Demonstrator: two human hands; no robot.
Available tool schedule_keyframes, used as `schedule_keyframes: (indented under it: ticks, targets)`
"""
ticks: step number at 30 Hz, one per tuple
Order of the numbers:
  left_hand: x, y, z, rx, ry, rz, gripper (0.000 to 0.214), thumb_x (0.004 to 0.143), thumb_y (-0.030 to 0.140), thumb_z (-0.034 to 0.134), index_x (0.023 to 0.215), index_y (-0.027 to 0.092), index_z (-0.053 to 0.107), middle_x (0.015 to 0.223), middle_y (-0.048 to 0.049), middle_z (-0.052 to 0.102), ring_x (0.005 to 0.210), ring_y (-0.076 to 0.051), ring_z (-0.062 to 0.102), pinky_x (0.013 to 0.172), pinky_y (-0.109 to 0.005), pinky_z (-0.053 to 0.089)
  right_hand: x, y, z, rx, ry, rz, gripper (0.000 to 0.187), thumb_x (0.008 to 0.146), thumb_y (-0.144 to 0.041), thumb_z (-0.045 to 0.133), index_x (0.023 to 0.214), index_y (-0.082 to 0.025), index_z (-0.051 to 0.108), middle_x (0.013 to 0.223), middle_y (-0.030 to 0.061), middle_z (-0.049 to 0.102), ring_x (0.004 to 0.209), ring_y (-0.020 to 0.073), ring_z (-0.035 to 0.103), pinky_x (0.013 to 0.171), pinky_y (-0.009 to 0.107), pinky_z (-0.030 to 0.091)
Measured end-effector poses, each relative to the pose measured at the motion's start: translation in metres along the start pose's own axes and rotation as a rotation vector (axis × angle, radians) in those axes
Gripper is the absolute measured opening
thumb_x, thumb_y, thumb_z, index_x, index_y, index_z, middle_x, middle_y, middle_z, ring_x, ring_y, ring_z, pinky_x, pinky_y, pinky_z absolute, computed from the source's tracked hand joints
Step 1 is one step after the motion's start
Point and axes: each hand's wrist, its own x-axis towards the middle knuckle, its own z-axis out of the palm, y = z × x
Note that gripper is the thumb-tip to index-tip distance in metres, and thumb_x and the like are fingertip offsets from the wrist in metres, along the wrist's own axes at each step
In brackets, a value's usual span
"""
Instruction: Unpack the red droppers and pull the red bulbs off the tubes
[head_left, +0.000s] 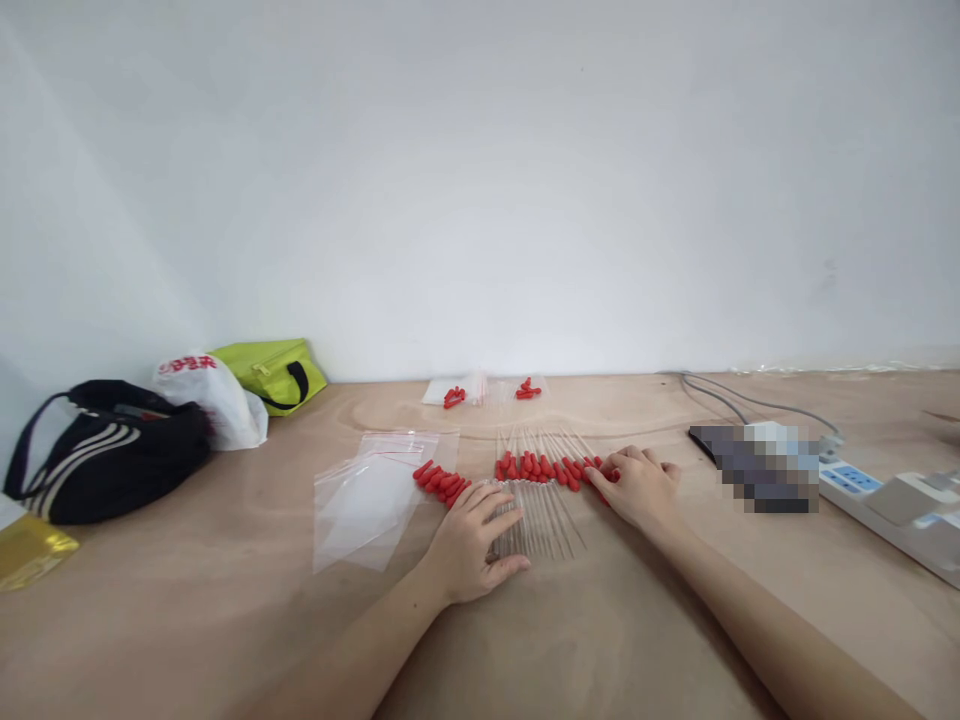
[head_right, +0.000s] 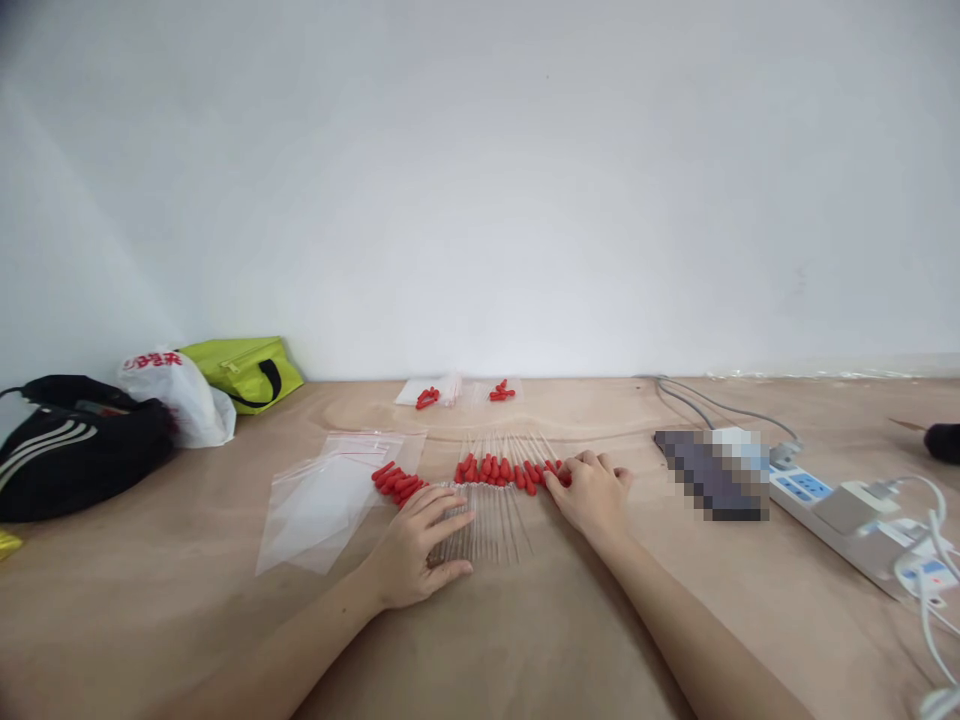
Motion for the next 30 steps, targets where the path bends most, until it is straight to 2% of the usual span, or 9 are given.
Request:
schedule_keyframes:
  ticks: [3,7,11,14,18,23,27,30]
  targets:
    - [-0.001,0.000,0.001,0.025,0.028,-0.003,0.047,0.072,0.045,0.058,0.110,0.016,0.053,0.106,-0.0107,0.058,0.105,-0.027,0.048,0.091,-0.047,0.038,0.000,0.000,0.000,0.026,0.010,0.018,0.033,0.076,-0.045,0.049,0.056,-0.022,0.062,0.068,0.0056,0.060,0.075,0.0227,0.048,0.066,0.036,0.023]
    - [-0.002,-0.002,0.003,0.091,0.120,-0.095,0.046,0.080,0.038,0.050,0.118,0.013,0.045,0.109,-0.0119,0.056,0.106,-0.025,0.047,0.092,-0.046,0.037,-0.004,-0.002,-0.004,0.133,0.114,0.011,0.035,0.077,-0.047,0.047,0.059,-0.021,0.062,0.071,0.0048,0.060,0.075,0.0208,0.048,0.067,0.034,0.024]
    - [-0.002,-0.003,0.002,0.198,0.232,-0.166,0.042,0.084,0.032,0.044,0.120,0.011,0.043,0.115,-0.0140,0.052,0.112,-0.026,0.043,0.092,-0.043,0.038,-0.017,-0.010,-0.008,0.312,0.150,-0.216,0.025,0.079,-0.041,0.050,0.068,-0.021,0.063,0.078,0.0031,0.060,0.077,0.0176,0.049,0.070,0.033,0.026]
    - [-0.001,0.000,0.001,0.303,0.253,-0.122,0.036,0.084,0.030,0.044,0.117,0.016,0.049,0.118,-0.0132,0.051,0.114,-0.028,0.041,0.093,-0.046,0.034,-0.030,-0.021,-0.010,0.393,0.120,-0.397,0.016,0.080,-0.032,0.052,0.072,-0.022,0.062,0.078,0.0015,0.060,0.079,0.0159,0.049,0.072,0.032,0.027]
    - [0.000,0.006,0.005,0.320,0.244,-0.023,0.023,0.086,0.030,0.044,0.102,0.023,0.059,0.111,-0.0062,0.059,0.110,-0.025,0.047,0.097,-0.049,0.028,-0.042,-0.036,-0.009,0.467,0.111,-0.515,0.012,0.081,-0.029,0.053,0.074,-0.022,0.060,0.077,0.0006,0.059,0.078,0.0151,0.049,0.073,0.032,0.028]
    - [0.001,0.010,0.013,0.258,0.284,0.040,0.018,0.087,0.022,0.045,0.082,0.020,0.063,0.089,0.0010,0.067,0.100,-0.018,0.055,0.104,-0.047,0.017,-0.045,-0.044,-0.010,0.503,0.081,-0.549,0.015,0.082,-0.030,0.050,0.074,-0.020,0.059,0.077,0.0010,0.059,0.076,0.0146,0.049,0.072,0.032,0.029]
    - [0.002,0.009,0.015,0.232,0.307,0.074,0.017,0.087,0.020,0.045,0.081,0.018,0.062,0.082,0.0020,0.068,0.095,-0.016,0.058,0.105,-0.045,0.016,-0.046,-0.048,-0.009,0.461,0.105,-0.554,0.018,0.078,-0.037,0.056,0.087,-0.022,0.060,0.082,0.0008,0.062,0.079,0.0157,0.049,0.075,0.034,0.027]
    - [0.001,0.009,0.014,0.214,0.306,0.097,0.017,0.087,0.019,0.045,0.081,0.017,0.061,0.081,0.0018,0.068,0.093,-0.016,0.059,0.105,-0.044,0.017,-0.048,-0.050,-0.003,0.430,0.176,-0.596,0.014,0.078,-0.034,0.057,0.089,-0.026,0.061,0.074,-0.0014,0.062,0.077,0.0149,0.048,0.077,0.035,0.024]
